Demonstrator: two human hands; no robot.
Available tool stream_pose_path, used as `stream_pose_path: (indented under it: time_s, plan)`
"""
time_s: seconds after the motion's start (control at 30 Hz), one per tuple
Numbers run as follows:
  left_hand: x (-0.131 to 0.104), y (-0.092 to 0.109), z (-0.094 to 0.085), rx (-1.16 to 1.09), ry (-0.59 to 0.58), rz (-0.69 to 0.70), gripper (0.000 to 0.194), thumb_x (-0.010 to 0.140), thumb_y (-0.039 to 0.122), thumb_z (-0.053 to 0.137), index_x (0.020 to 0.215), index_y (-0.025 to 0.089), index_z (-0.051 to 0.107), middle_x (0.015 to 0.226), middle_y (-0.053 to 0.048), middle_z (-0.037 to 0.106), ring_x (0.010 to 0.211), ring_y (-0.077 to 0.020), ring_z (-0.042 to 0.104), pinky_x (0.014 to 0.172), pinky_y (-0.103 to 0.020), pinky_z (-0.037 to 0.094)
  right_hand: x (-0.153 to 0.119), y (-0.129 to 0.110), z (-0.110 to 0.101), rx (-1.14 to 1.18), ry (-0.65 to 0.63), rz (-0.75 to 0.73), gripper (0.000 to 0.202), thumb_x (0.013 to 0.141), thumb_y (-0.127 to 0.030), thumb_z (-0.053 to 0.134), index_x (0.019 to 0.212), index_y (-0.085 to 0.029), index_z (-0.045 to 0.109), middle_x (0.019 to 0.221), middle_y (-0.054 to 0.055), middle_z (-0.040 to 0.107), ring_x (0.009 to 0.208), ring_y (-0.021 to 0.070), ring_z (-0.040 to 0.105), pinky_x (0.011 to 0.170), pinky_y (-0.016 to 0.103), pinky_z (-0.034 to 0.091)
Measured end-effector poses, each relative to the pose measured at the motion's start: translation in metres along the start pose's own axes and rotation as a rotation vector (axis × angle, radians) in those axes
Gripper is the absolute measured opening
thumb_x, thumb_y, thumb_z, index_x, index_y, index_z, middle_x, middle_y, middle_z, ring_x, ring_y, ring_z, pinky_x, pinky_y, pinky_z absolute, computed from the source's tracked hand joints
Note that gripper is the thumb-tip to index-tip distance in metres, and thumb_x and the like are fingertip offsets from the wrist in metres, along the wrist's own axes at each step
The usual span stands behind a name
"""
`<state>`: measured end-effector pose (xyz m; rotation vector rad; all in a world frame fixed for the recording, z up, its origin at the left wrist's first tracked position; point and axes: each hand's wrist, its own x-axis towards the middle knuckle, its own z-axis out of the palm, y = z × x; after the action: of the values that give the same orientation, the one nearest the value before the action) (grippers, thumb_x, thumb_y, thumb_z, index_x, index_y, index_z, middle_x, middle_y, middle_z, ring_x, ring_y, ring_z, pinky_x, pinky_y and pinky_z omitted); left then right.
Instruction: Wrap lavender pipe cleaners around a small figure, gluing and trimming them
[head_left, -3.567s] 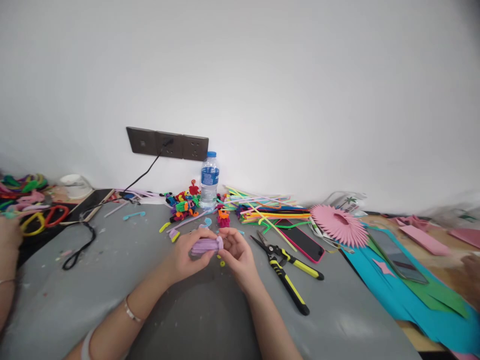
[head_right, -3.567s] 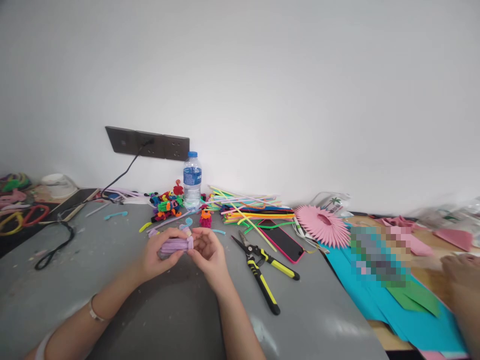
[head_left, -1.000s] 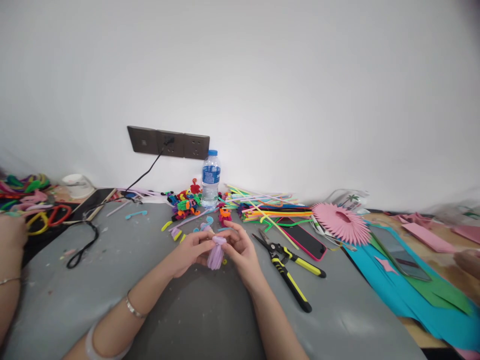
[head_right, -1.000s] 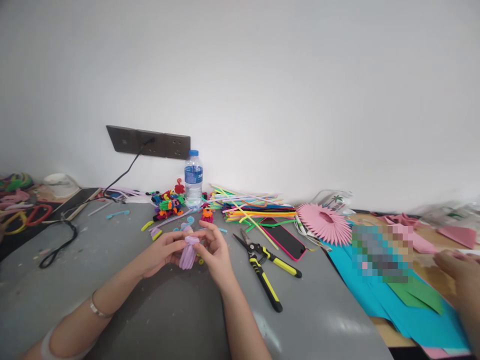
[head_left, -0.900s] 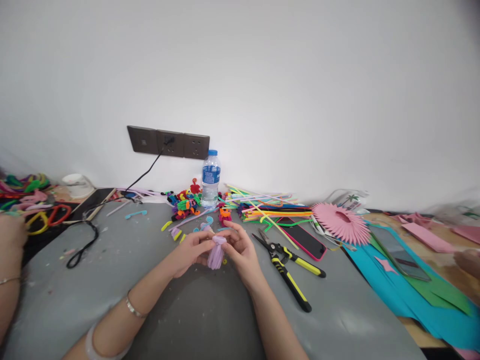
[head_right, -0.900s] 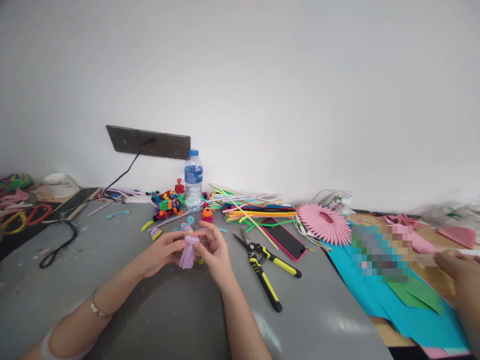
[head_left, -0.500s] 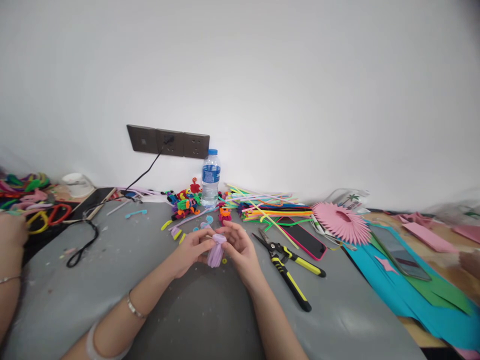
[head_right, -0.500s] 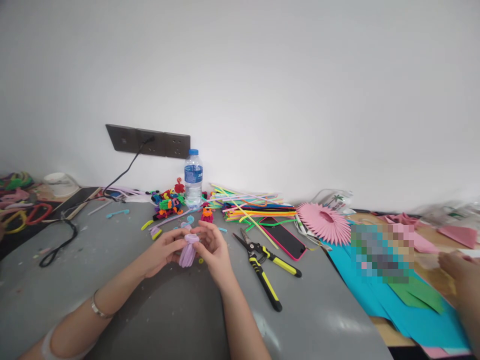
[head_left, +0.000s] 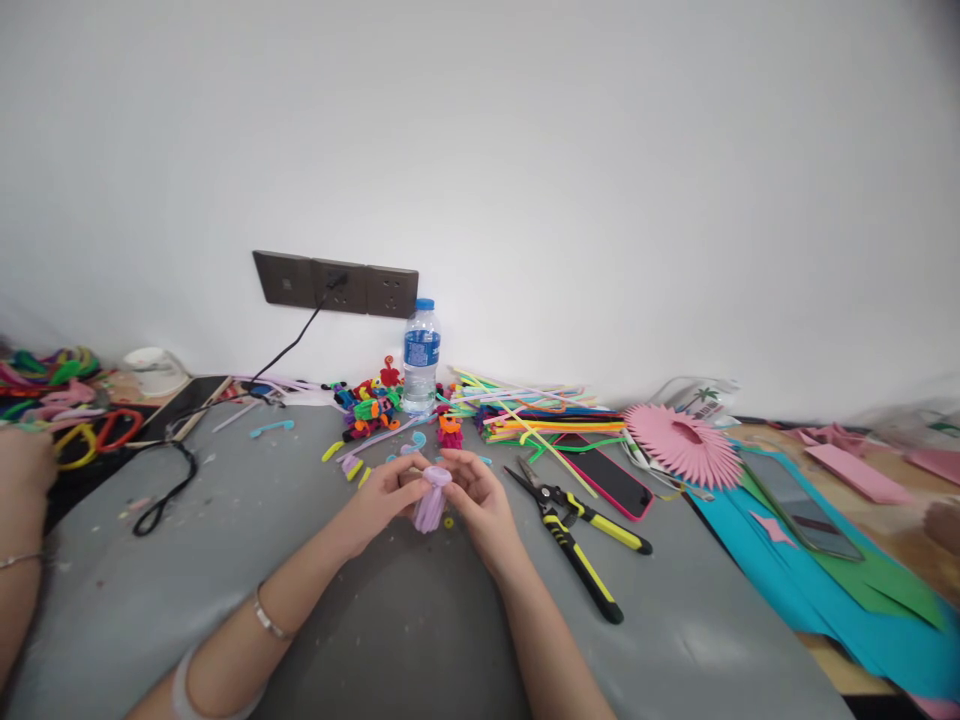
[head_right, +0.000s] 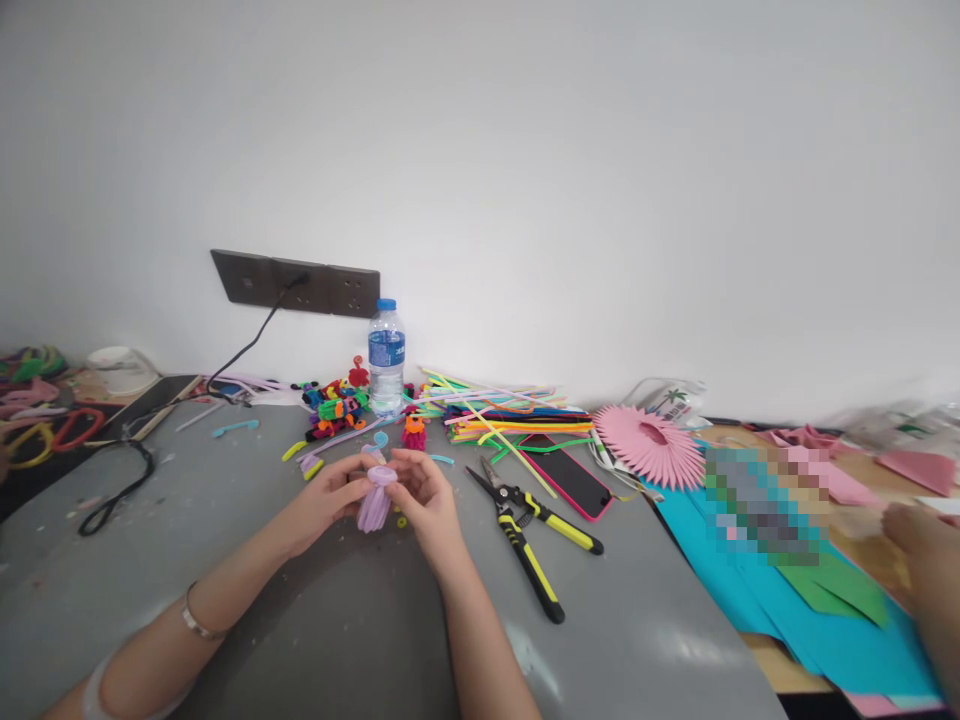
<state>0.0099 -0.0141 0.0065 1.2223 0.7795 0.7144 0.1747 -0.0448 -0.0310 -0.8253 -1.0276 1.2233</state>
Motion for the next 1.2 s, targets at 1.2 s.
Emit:
stream_pose_path:
  time_s: [1.2]
  plan:
    - [0.0065, -0.0059, -0.0036, 0.213, 0.063, 0.234, 0.026, 0.080, 0.043, 0.068, 0.085, 0.018, 0.068, 0.073, 0.000, 0.060, 0.073, -0.0176, 0.054, 0.065, -0.025, 0.042, 0.0004, -0.0011, -0.0010, -0.048, 0.010, 0.019, 0.030, 0.074, -0.044, 0.081, 0.093, -0.023, 0.074, 0.089, 0.003, 0.075, 0.079, 0.0183, 0.066, 0.072, 0.029, 0.053]
